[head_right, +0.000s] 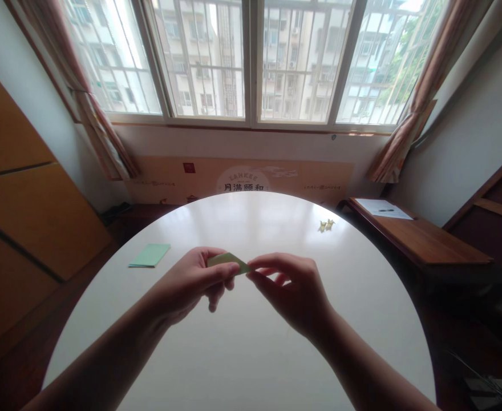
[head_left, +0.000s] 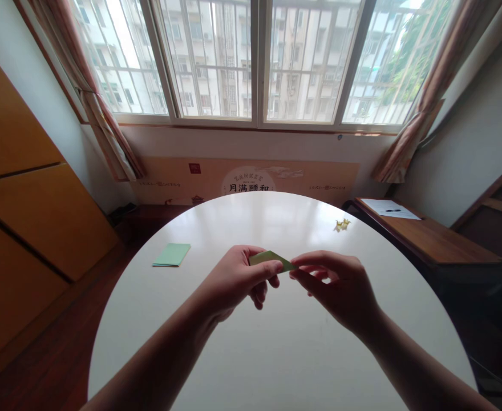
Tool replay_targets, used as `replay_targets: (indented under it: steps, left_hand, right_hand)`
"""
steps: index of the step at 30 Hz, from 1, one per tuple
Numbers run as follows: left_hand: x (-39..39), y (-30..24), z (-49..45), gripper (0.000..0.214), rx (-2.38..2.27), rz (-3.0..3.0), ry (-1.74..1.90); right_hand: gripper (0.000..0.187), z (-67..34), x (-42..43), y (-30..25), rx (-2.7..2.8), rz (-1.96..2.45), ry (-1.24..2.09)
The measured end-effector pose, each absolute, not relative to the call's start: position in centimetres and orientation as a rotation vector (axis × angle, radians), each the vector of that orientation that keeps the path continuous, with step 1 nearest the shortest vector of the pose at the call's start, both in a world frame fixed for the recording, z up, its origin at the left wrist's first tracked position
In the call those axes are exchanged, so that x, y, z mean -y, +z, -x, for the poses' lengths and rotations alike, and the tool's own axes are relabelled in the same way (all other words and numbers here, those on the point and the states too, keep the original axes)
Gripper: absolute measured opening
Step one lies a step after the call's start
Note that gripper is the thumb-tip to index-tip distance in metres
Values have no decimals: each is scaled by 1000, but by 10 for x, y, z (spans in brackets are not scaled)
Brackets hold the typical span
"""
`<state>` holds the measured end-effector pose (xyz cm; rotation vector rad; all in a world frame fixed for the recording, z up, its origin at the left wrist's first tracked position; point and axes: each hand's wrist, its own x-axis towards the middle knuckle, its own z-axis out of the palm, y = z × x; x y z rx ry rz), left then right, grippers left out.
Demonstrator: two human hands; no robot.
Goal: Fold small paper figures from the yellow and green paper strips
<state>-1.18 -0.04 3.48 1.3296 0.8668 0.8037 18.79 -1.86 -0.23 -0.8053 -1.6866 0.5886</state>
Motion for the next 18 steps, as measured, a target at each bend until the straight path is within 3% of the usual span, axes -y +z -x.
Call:
replay_targets:
  steps: [18]
  left_hand:
    - [-3,31,11,17,-970,-1428,800]
  right_hand:
    - [22,-191,8,1,1537,935,1279]
